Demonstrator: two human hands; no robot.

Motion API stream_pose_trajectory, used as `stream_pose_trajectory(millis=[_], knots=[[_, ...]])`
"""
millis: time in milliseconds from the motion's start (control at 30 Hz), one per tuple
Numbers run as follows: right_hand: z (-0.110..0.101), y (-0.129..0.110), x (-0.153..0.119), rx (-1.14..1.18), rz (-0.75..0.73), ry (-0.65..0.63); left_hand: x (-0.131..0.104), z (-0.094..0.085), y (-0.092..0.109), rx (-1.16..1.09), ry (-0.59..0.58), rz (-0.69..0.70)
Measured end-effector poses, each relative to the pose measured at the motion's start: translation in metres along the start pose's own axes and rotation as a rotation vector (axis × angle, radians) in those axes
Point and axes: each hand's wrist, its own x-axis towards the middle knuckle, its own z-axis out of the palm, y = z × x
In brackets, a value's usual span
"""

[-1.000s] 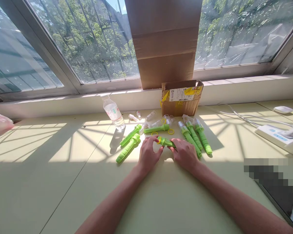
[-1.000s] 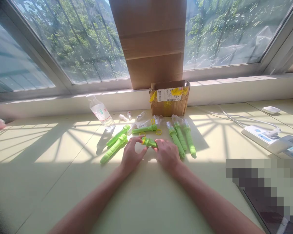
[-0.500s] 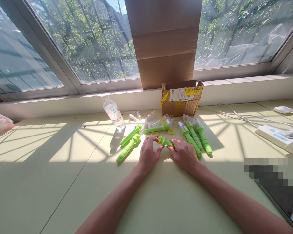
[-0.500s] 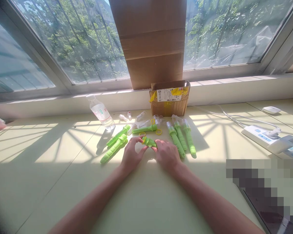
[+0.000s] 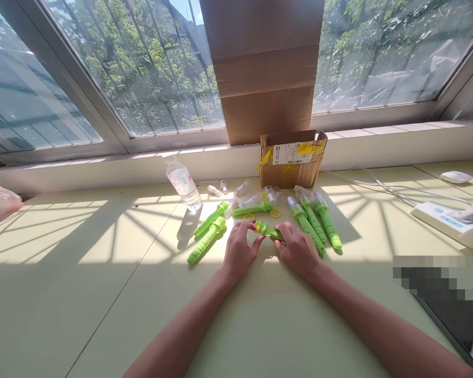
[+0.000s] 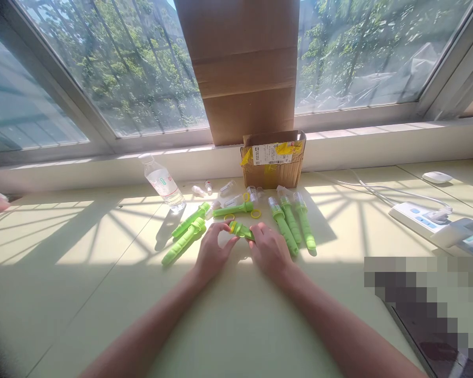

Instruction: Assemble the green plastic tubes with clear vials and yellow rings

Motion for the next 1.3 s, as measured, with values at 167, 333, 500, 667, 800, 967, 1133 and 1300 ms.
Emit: stream_pose_trajectory(millis=[167,333,500,667,800,967,1133,1300], knots=[[-0.0008,-0.0008,-0.0006,0.003,0.002,0.008,0.0005,-0.0003,0.0007,0.0,0.013,0.005],[0.0005,-0.0004,-0.0006,0.007,-0.007,0.017,0.0007,0.0,0.0007,0.005,0.024,0.009],[0.0,-0.002,-0.0002,-0.046,0.0,0.049,0.0004,0.0005,0.0008,0.013,0.022,-0.003],[0.0,-0.0026,0.0002,-0.063,0.001,0.044,0.001,-0.0002,0.0008,-0.004,0.009,-0.016],[0.001,-0.0021,-0.0001,-0.063,0.006,0.04,0.0021,-0.0007,-0.0004,-0.056,0.002,-0.008],[0.0013,-0.0023,-0.0005,-0.086,-0.004,0.023,0.002,0.0011,-0.0031,-0.063,-0.007,-0.022],[0.0005,-0.0028,0.0005,-0.103,-0.012,0.0,0.0016,0.0019,-0.003,-0.052,-0.01,-0.027],[-0.0014,-0.0031,0.0019,-0.093,0.01,-0.052,0.0014,0.001,-0.0007,-0.048,-0.011,-0.018]])
